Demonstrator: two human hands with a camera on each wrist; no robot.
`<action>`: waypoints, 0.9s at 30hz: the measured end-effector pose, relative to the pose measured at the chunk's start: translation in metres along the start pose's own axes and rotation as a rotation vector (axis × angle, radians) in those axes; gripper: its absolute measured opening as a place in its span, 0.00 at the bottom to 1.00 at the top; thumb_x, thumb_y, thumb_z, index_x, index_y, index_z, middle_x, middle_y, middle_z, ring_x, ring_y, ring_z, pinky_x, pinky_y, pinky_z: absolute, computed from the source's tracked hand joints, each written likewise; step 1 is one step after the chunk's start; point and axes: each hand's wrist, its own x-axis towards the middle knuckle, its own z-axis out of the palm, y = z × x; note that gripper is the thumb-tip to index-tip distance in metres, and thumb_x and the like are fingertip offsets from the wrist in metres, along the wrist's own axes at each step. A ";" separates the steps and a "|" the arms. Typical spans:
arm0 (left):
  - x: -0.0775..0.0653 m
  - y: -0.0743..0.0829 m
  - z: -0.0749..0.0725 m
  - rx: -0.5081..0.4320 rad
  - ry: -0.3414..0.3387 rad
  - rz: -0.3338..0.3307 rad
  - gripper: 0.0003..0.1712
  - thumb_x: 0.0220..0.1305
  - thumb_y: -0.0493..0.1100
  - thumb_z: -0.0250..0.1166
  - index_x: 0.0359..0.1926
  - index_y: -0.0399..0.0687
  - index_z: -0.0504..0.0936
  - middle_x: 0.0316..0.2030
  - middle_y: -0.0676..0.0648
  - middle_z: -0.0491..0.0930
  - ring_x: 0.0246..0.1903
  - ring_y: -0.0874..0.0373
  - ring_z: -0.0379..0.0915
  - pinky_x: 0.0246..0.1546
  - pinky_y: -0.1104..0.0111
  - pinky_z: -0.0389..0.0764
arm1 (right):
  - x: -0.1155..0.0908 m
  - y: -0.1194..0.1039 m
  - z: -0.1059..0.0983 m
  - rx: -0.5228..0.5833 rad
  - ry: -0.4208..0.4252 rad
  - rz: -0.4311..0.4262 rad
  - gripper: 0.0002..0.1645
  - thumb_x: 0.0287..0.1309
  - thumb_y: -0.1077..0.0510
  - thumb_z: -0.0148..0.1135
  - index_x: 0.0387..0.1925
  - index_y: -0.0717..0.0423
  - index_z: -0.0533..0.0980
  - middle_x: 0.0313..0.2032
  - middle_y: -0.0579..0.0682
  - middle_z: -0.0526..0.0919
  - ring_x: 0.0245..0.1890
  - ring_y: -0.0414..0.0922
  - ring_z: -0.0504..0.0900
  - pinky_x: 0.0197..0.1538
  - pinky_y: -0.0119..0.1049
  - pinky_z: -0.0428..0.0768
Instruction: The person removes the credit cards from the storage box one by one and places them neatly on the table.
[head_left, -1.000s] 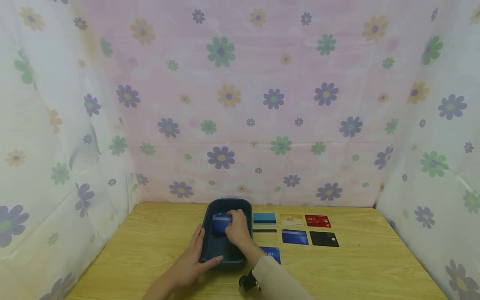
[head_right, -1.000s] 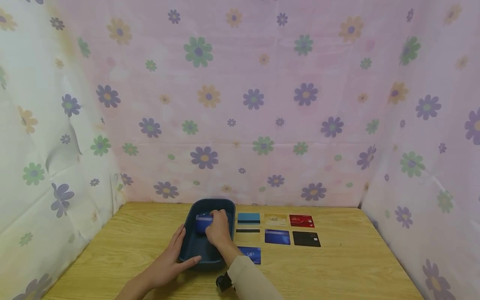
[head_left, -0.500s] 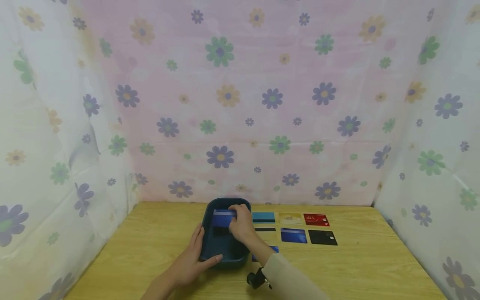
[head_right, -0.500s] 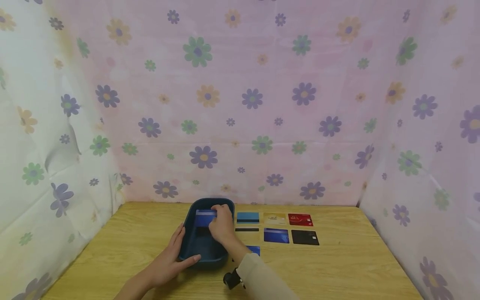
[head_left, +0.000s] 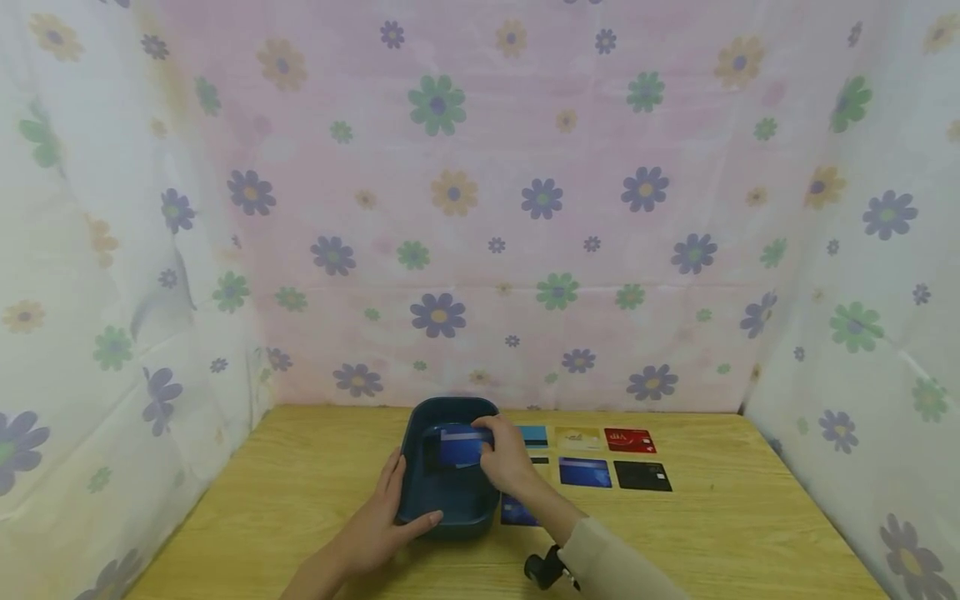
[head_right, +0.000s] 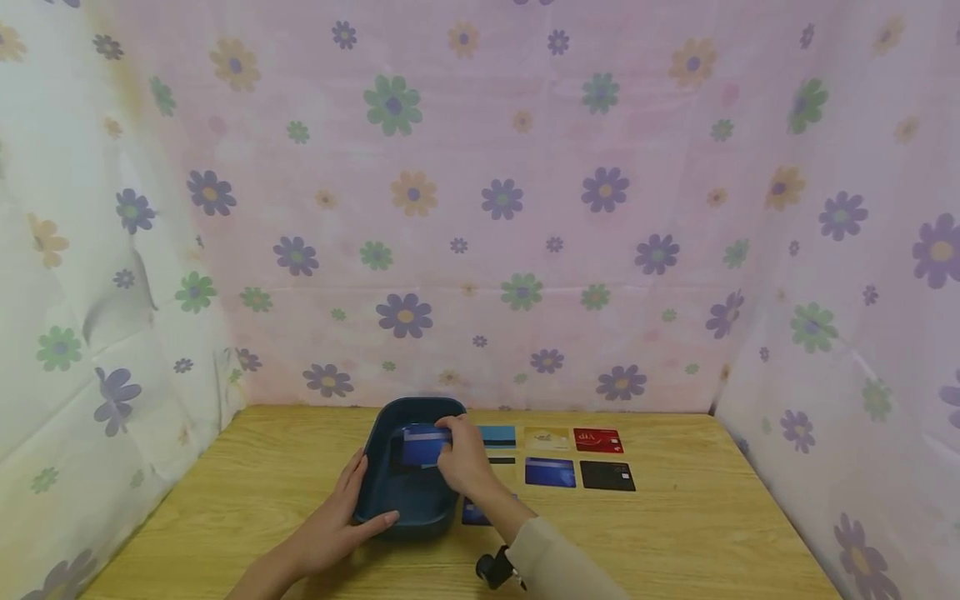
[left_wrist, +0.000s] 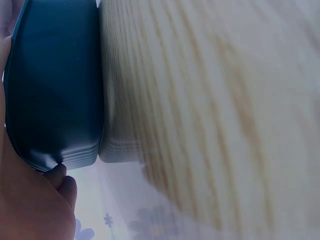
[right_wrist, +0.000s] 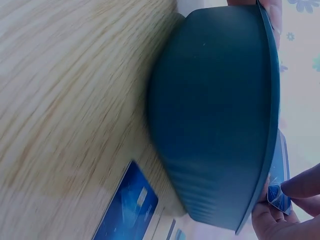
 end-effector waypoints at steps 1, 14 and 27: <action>0.000 0.000 0.000 -0.001 -0.001 0.000 0.68 0.63 0.73 0.64 0.82 0.41 0.37 0.82 0.42 0.29 0.74 0.31 0.51 0.66 0.36 0.64 | -0.001 0.001 -0.002 0.005 -0.003 -0.001 0.23 0.63 0.77 0.52 0.57 0.65 0.78 0.55 0.61 0.79 0.52 0.54 0.78 0.49 0.48 0.78; 0.001 -0.002 -0.001 0.008 -0.005 0.004 0.69 0.62 0.73 0.64 0.82 0.40 0.36 0.82 0.41 0.29 0.75 0.30 0.49 0.67 0.35 0.62 | -0.012 0.016 -0.031 0.002 0.022 -0.017 0.24 0.61 0.79 0.51 0.56 0.68 0.78 0.57 0.65 0.79 0.59 0.63 0.77 0.59 0.58 0.77; 0.002 -0.001 -0.002 0.008 -0.013 -0.025 0.68 0.62 0.74 0.65 0.82 0.42 0.37 0.82 0.42 0.30 0.75 0.31 0.50 0.66 0.35 0.63 | -0.027 0.042 -0.062 -0.027 0.068 0.072 0.24 0.60 0.78 0.55 0.56 0.65 0.79 0.56 0.63 0.80 0.46 0.53 0.78 0.43 0.45 0.81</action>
